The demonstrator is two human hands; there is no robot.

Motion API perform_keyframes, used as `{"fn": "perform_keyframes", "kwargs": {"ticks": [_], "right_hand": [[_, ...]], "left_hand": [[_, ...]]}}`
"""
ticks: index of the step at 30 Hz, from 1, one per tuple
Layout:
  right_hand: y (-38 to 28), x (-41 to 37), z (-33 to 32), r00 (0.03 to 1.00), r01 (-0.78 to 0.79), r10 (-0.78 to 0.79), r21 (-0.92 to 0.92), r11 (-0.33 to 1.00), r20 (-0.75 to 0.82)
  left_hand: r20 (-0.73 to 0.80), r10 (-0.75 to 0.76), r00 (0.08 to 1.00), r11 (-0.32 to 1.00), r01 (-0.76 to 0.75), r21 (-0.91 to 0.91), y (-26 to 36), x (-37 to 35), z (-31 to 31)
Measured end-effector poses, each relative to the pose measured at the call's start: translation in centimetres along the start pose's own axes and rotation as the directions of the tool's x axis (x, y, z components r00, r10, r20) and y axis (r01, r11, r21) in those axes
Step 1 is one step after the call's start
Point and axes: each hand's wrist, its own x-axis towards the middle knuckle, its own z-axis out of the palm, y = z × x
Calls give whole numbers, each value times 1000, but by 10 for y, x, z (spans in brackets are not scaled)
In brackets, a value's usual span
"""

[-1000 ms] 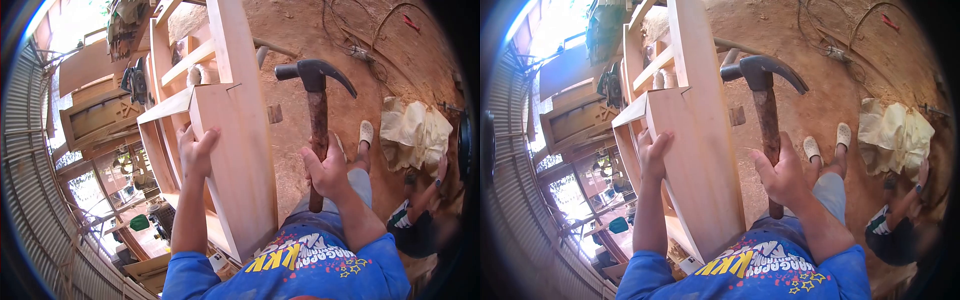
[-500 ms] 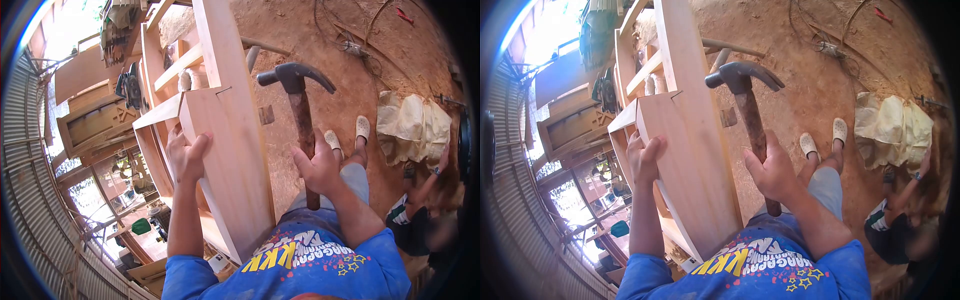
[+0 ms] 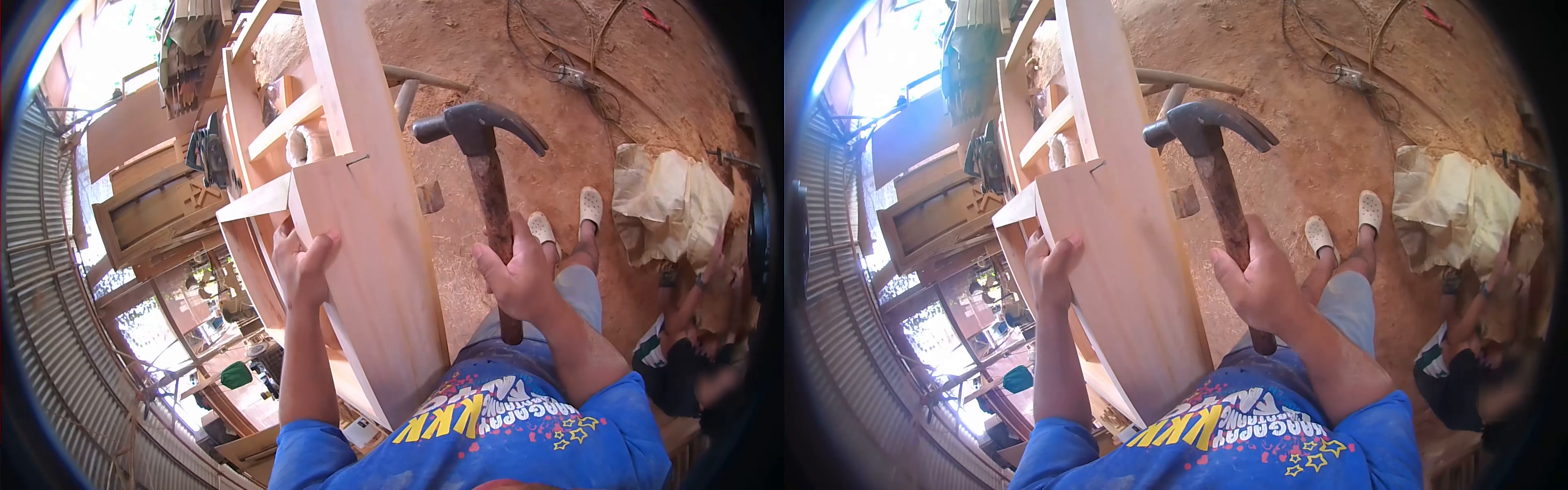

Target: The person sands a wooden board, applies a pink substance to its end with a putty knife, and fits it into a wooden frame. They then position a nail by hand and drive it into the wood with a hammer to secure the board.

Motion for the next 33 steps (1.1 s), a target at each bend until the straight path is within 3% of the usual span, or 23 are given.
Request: {"fn": "perform_keyframes", "kwargs": {"ticks": [2,5,11,15,17,21,23,26,27,30,31,33], "right_hand": [[4,3,3,995,80,-80,-9,997,-56],[-1,7,3,998,39,-36,71,997,-41],[-11,10,-2,998,-55,54,41,998,23],[-13,10,-3,999,-31,30,27,999,43],[-13,10,-3,999,18,-19,36,999,36],[-7,-1,16,997,76,-75,300,951,-16],[-1,-11,36,980,189,-151,386,903,-126],[30,-6,60,984,176,-163,268,947,-70],[23,3,59,987,161,-159,60,985,-27],[18,5,52,989,143,-135,133,981,-67],[5,-5,44,985,144,-105,319,937,-138],[-9,-12,28,885,454,-317,485,747,-340]], "left_hand": [[12,-48,999,999,48,-12,-5,0,-3],[18,-72,997,997,73,-9,-6,-2,-5],[15,-61,998,998,61,1,-8,-3,-5],[49,-34,998,999,33,20,-4,0,-8],[88,-109,990,994,111,-21,-8,2,-9],[149,-256,955,955,274,-116,-11,7,-8],[168,-200,965,945,236,-229,-4,5,-3],[160,-171,972,935,212,-285,0,2,-1],[156,-172,973,935,211,-285,0,1,-1],[137,-151,979,954,180,-238,-5,0,-1],[146,-145,979,952,178,-247,-3,1,0],[170,-150,974,947,191,-259,3,-3,0]]}}
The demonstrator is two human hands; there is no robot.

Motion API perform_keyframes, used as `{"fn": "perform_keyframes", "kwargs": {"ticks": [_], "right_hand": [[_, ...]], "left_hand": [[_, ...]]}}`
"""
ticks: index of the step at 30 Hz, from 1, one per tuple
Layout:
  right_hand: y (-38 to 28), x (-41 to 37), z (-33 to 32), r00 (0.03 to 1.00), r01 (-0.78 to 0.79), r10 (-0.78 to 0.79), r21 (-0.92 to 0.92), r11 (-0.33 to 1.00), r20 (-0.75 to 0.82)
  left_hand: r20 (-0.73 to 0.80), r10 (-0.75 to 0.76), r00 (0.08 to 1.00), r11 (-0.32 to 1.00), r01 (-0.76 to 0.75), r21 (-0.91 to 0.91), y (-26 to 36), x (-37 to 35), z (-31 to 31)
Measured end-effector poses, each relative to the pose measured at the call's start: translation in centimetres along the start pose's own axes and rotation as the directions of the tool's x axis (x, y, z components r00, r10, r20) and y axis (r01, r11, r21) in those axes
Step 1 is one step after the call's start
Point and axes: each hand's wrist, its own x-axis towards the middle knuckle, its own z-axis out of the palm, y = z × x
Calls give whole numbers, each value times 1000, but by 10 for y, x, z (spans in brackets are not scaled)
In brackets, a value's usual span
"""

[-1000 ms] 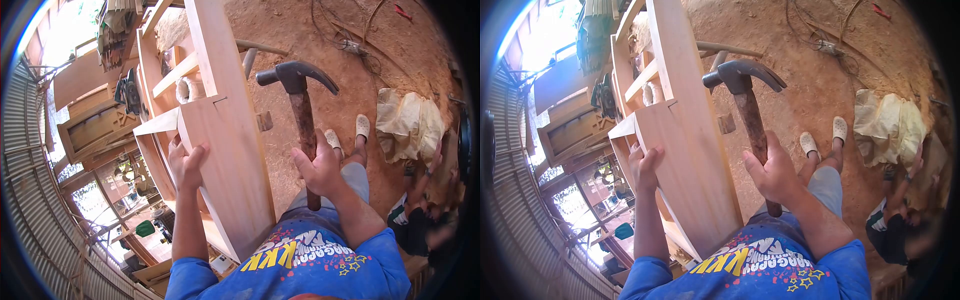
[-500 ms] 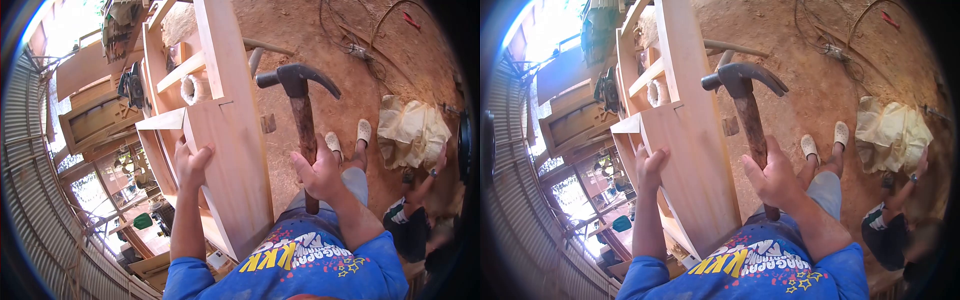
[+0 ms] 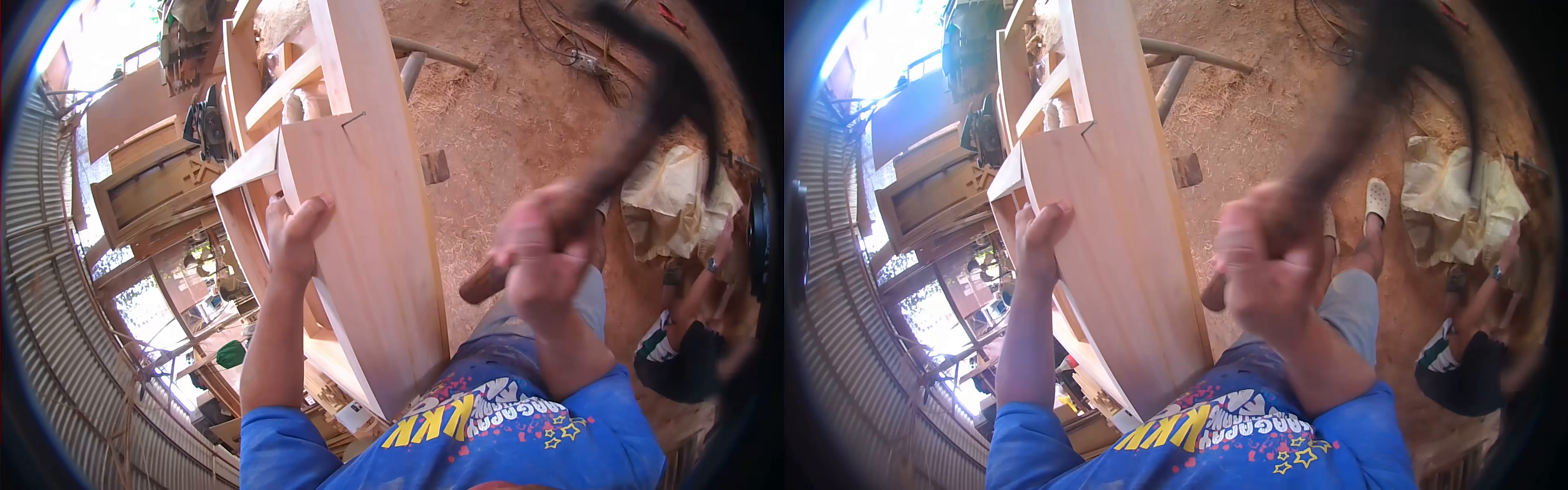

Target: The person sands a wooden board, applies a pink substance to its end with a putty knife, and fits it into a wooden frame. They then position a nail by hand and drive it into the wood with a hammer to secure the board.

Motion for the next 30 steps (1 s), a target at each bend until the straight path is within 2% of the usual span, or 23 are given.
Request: {"fn": "perform_keyframes", "kwargs": {"ticks": [2,4,6,7,9,10,12,13,15,16,18,20,21,23,25,26,29,30], "right_hand": [[3,-5,-5,998,44,-41,-88,995,41],[76,-28,-23,983,-47,116,-418,907,141],[54,-5,10,965,-64,213,-649,758,154],[44,-1,20,871,-327,477,-581,745,121],[45,-10,18,961,-231,264,-295,927,77],[38,-6,20,987,-140,150,-148,979,59],[7,-1,13,997,65,-63,45,997,-50],[-5,7,13,973,205,-195,76,976,-120],[23,8,9,983,185,-182,-68,980,35],[56,3,5,983,149,-95,-377,914,159],[57,-10,9,969,-8,153,-597,802,192],[43,-14,19,922,-263,361,-458,849,138],[36,-10,18,943,-240,308,-384,892,126],[13,-8,7,974,-196,217,-240,951,64],[-6,9,5,995,33,-10,-228,973,101],[-16,9,16,999,35,-41,-184,982,-33],[-8,4,9,997,47,-56,-177,983,-47],[-8,2,5,1000,-7,11,-186,983,19]], "left_hand": [[29,1,1000,999,-2,42,-3,1,-3],[37,14,999,997,-17,72,-4,9,-9],[37,4,999,995,-8,103,-11,9,-13],[24,-9,1000,998,7,58,-11,1,-10],[1,9,1000,999,-9,-45,-4,4,-2],[15,5,1000,1000,-5,-24,-1,6,-5],[51,-33,998,999,32,12,-5,7,-9],[28,-30,999,1000,30,5,-8,10,-8],[-39,-14,999,1000,14,-14,-11,11,-6],[-9,-33,999,999,33,-13,-9,9,-9],[75,-74,994,997,75,-3,-3,6,-10],[-22,-9,1000,999,10,34,-8,11,-7],[-80,7,997,998,-2,56,-13,11,-10],[-29,-60,998,998,60,25,-8,5,-11],[-1,-56,998,998,56,2,-8,13,-9],[-3,-47,999,999,47,15,-12,15,-12],[-23,-46,999,998,47,37,-12,13,-11],[-32,-47,998,998,48,36,-10,11,-9]]}}
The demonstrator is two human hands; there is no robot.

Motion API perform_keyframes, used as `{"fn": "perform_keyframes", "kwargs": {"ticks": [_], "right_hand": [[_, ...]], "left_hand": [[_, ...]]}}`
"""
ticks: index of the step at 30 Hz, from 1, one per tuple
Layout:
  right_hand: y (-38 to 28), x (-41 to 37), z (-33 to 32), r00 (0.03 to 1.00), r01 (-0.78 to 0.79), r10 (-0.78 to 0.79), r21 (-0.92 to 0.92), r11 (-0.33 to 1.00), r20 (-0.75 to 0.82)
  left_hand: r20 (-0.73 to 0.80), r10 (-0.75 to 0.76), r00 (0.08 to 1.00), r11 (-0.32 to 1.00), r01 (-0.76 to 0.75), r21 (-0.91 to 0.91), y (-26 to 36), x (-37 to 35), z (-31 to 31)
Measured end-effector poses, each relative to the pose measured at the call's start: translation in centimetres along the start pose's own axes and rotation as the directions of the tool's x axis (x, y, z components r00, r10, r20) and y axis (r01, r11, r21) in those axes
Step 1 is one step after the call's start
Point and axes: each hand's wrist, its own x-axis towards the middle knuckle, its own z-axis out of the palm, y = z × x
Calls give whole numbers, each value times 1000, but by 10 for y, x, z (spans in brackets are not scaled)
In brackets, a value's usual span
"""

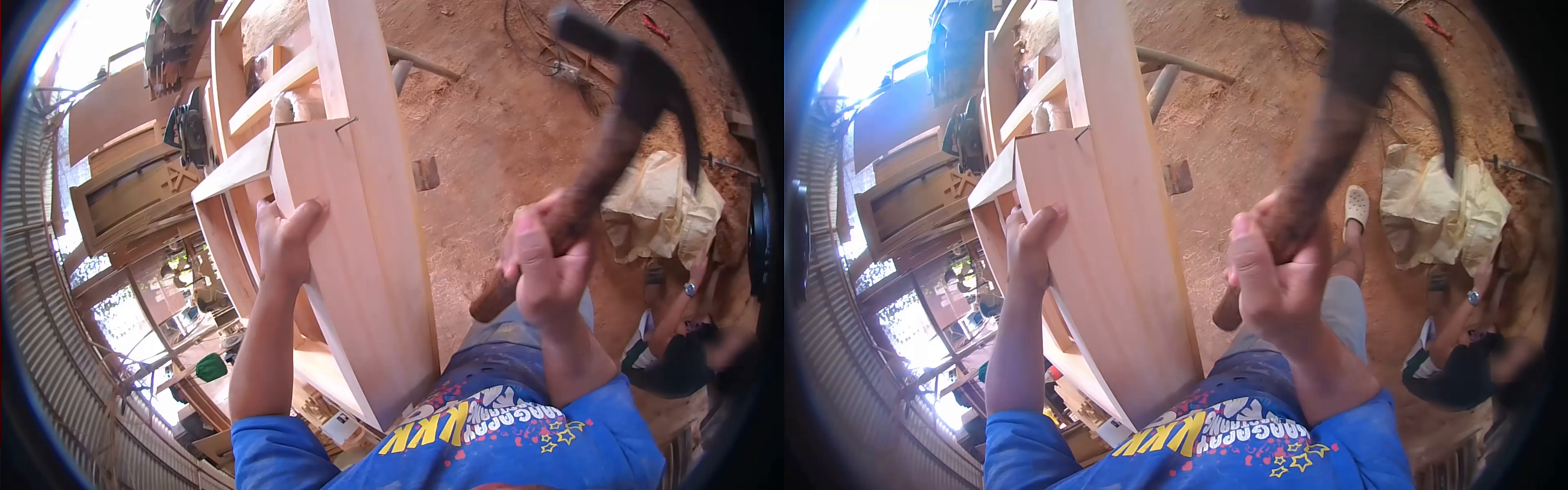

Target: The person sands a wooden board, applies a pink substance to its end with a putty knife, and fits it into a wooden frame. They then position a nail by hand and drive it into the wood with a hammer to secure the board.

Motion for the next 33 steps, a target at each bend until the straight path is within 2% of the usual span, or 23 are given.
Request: {"fn": "perform_keyframes", "kwargs": {"ticks": [2,4,7,10,15,16,19,22,25,26,29,33], "right_hand": [[-6,-2,-6,977,-203,207,-77,976,57],[-5,-2,-12,900,-417,427,-109,902,86],[-9,4,-22,901,-327,428,-530,782,75],[-9,4,-43,909,-300,418,-682,667,8],[-26,33,-62,883,-309,466,-808,501,-49],[-17,44,-70,908,-243,420,-835,493,-17],[5,95,-72,923,-174,383,-937,302,-49],[12,158,-56,709,-480,666,-851,215,-232],[26,195,-79,803,-199,595,-959,202,-41],[20,210,-77,777,-187,627,-969,160,-46],[20,240,-67,787,-92,616,-987,133,9],[39,256,-69,746,-222,666,-952,211,-26]], "left_hand": [[8,31,999,998,-31,46,-6,3,-2],[1,47,999,996,-47,81,-9,5,-5],[-24,70,997,987,-65,147,-7,3,-2],[-29,126,992,961,-115,253,-5,1,-2],[91,177,980,928,-197,315,5,1,-9],[108,179,978,925,-205,321,6,3,-9],[40,179,983,909,-181,375,12,4,-6],[37,154,987,907,-156,392,19,7,-6],[74,124,990,857,-144,495,19,9,-10],[55,93,994,877,-108,468,20,8,-11],[17,79,997,912,-79,402,18,11,-10],[14,149,989,927,-144,345,19,17,-8]]}}
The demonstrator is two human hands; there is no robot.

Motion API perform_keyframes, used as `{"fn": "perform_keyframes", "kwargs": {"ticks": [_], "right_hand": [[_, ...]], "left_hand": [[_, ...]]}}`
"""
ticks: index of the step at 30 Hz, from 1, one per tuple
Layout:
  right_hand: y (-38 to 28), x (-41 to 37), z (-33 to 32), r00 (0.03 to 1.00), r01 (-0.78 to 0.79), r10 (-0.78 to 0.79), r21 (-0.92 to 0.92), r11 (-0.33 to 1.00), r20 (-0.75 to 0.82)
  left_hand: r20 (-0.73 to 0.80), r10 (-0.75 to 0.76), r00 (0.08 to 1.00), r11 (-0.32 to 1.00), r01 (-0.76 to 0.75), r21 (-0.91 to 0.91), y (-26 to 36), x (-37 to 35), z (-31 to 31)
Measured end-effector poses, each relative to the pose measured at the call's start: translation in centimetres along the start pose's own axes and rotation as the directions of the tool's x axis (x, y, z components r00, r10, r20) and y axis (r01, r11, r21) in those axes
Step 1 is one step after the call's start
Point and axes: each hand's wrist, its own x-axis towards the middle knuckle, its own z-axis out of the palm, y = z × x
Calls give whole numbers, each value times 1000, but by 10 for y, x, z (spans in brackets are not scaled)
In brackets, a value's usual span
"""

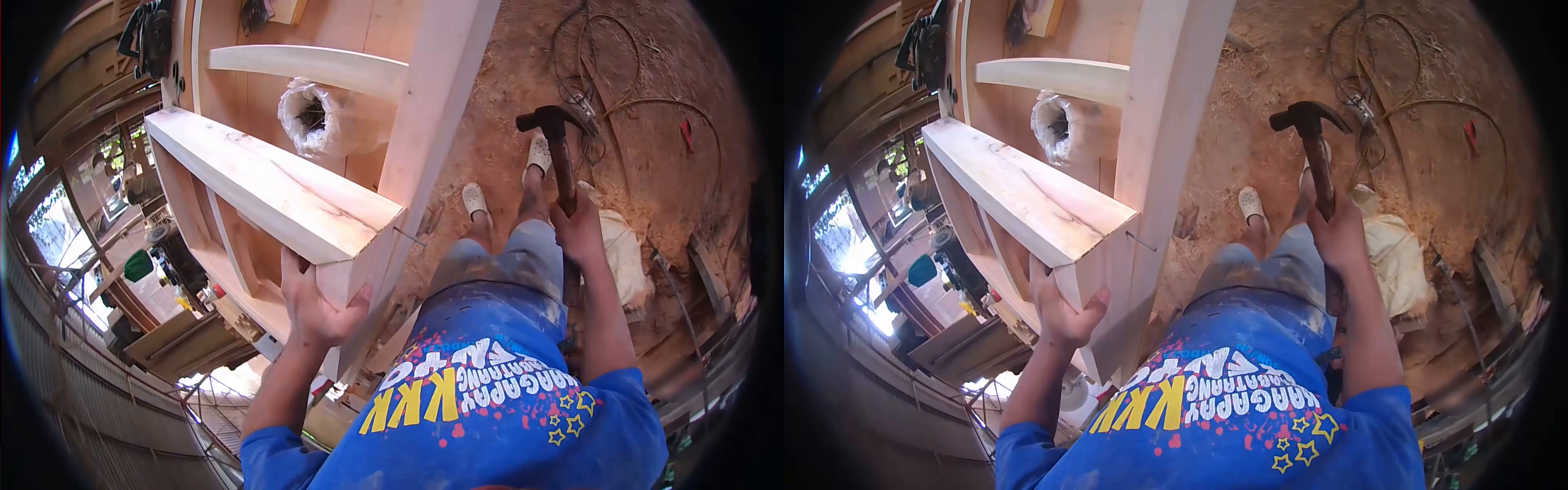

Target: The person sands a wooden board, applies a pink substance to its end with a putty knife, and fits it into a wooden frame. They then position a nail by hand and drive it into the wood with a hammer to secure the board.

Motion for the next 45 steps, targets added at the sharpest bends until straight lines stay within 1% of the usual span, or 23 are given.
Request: {"fn": "perform_keyframes", "kwargs": {"ticks": [2,5,7,10,11,13,16,17,20,21,24,27,30,31,34,36,37,38,39,40,42,43,45], "right_hand": [[-24,1,2,999,-49,47,91,995,26],[-36,4,4,995,-69,65,43,997,73],[-28,4,11,998,-11,9,41,999,67],[-16,-1,23,997,46,-48,33,998,59],[-14,-4,26,996,63,-64,29,998,56],[-15,-17,31,999,22,-23,49,999,35],[-30,-47,37,999,-53,54,79,995,-5],[-34,-59,40,996,-82,85,89,993,-25],[-8,-92,54,988,34,-21,86,996,-152],[-3,-107,60,985,22,-1,119,993,-173],[8,-149,73,974,11,37,212,977,-224],[9,-196,94,959,55,49,351,935,-281],[12,-228,114,934,198,-20,473,858,-355],[7,-235,119,922,224,-26,477,850,-387],[3,-240,122,932,229,-35,511,829,-360],[-1,-238,121,948,218,-49,533,817,-313],[-3,-236,122,957,208,-52,552,808,-284],[-1,-232,123,967,192,-53,574,796,-249],[5,-225,127,961,212,-73,543,813,-267],[8,-222,129,970,184,-56,568,802,-235],[1,-219,129,983,143,-43,603,784,-178],[-3,-218,129,985,131,-38,577,806,-170],[-5,-212,131,991,130,-81,632,764,-106]], "left_hand": [[-17,18,1000,1000,-18,-19,-2,0,0],[-32,38,999,999,-38,-9,-9,-7,3],[-22,42,999,999,-42,-5,-10,-7,2],[-63,48,997,995,-54,-85,-13,-9,4],[-92,89,992,990,-98,-97,-15,-8,4],[-168,166,972,976,-187,-113,-17,-5,4],[-250,-24,968,986,-19,-168,-18,-8,5],[-228,-126,966,964,65,-258,-21,-10,1],[-167,-171,971,916,94,-390,-56,-8,-4],[-217,-127,968,908,25,-419,-63,-6,-5],[-77,-157,985,791,79,-607,-89,-3,-16],[-153,-101,983,589,-65,-805,-123,-4,-19],[-80,-151,985,519,10,-854,-137,-31,-36],[-64,-153,986,576,36,-817,-142,-38,-40],[-28,-188,982,794,135,-592,-148,-52,-50],[-65,-84,994,772,24,-635,-172,-48,-41],[-82,-41,996,758,-23,-652,-172,-45,-41],[-64,-40,997,746,-13,-666,-164,-43,-42],[-38,-42,998,738,6,-675,-150,-44,-38],[-4,-48,999,730,32,-682,-137,-48,-33],[1,-57,998,775,45,-630,-117,-49,-24],[-9,-51,999,793,35,-608,-105,-45,-20],[-124,19,992,922,-66,-382,-81,-49,-17]]}}
